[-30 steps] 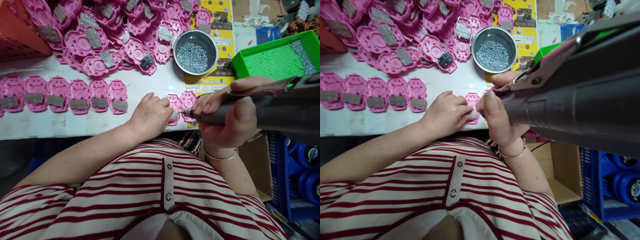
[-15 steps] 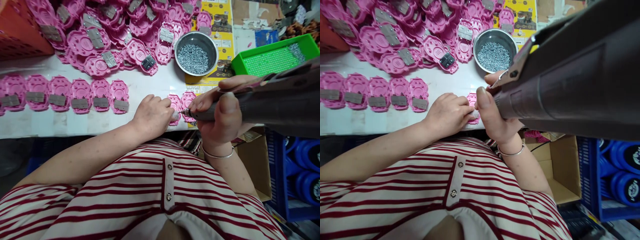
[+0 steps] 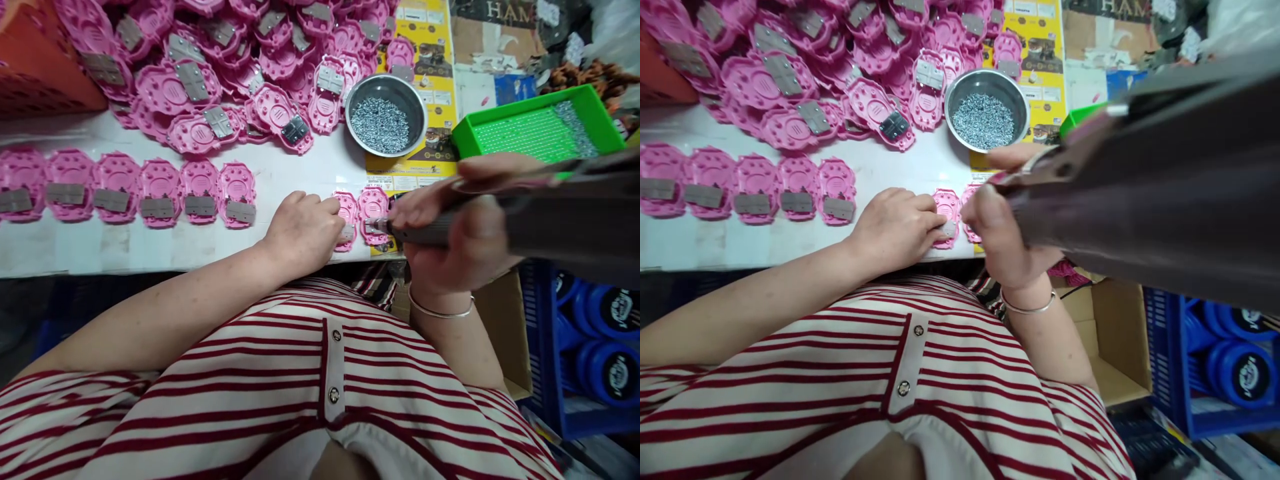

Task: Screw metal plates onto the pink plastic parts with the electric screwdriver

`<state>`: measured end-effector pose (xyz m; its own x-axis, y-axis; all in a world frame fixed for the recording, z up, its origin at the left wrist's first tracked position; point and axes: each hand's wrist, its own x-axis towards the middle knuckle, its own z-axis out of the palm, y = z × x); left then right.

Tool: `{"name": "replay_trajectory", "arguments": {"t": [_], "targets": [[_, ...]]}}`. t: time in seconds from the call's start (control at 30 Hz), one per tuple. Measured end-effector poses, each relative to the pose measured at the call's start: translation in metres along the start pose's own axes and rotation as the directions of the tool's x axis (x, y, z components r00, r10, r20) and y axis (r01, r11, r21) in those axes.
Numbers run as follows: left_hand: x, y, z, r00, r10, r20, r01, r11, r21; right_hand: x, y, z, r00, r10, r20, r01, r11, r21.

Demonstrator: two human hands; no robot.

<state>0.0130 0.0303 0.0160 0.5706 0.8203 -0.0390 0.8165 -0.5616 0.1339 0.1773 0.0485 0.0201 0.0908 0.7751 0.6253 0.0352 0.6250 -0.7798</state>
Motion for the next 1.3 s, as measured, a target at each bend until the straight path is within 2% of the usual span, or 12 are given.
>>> {"name": "replay_trajectory", "arguments": {"t": [0.07,0.1,0.3,0.37,0.57,0.77,0.87,1.07,1.2,1.3], "targets": [[0.000,-0.001,0.000,1.000,-0.001,0.003,0.002,1.000,-0.012,0.005,-0.010,-0.008,0.981,-0.154,-0.115,0.161,0.985,0.060],[-0.001,-0.001,0.001,1.000,-0.002,0.007,0.002,1.000,-0.018,0.007,-0.015,-0.012,0.971,-0.184,-0.152,0.198,0.977,0.081],[-0.004,-0.003,0.002,0.999,0.012,0.030,-0.011,1.000,-0.027,-0.002,-0.024,-0.033,0.961,-0.100,-0.257,0.105,0.994,0.005],[-0.005,-0.003,0.002,0.999,0.014,0.033,-0.013,1.000,-0.026,-0.007,-0.020,-0.035,0.963,-0.072,-0.261,0.068,0.997,-0.025],[-0.005,-0.003,0.002,0.999,0.005,0.048,-0.005,1.000,-0.020,-0.011,-0.007,-0.037,0.953,-0.148,-0.265,0.136,0.989,-0.063],[-0.006,-0.004,0.003,0.999,0.003,0.051,-0.002,1.000,-0.019,-0.016,-0.012,-0.038,0.963,-0.038,-0.269,0.039,0.999,0.001],[-0.006,-0.003,0.003,0.999,-0.001,0.049,0.002,1.000,-0.018,-0.015,-0.012,-0.038,0.965,-0.043,-0.260,0.053,0.998,0.031],[-0.007,-0.003,0.003,0.999,0.008,0.042,-0.008,1.000,-0.017,-0.011,-0.007,-0.036,0.957,-0.142,-0.251,0.147,0.989,0.000],[-0.007,-0.003,0.004,1.000,0.014,0.012,-0.014,1.000,-0.024,-0.011,-0.011,-0.032,0.951,-0.107,-0.290,0.099,0.994,-0.041],[-0.009,-0.003,0.005,1.000,0.012,-0.008,-0.012,0.999,-0.033,-0.008,-0.021,-0.031,0.954,-0.071,-0.292,0.076,0.997,0.006]]}}
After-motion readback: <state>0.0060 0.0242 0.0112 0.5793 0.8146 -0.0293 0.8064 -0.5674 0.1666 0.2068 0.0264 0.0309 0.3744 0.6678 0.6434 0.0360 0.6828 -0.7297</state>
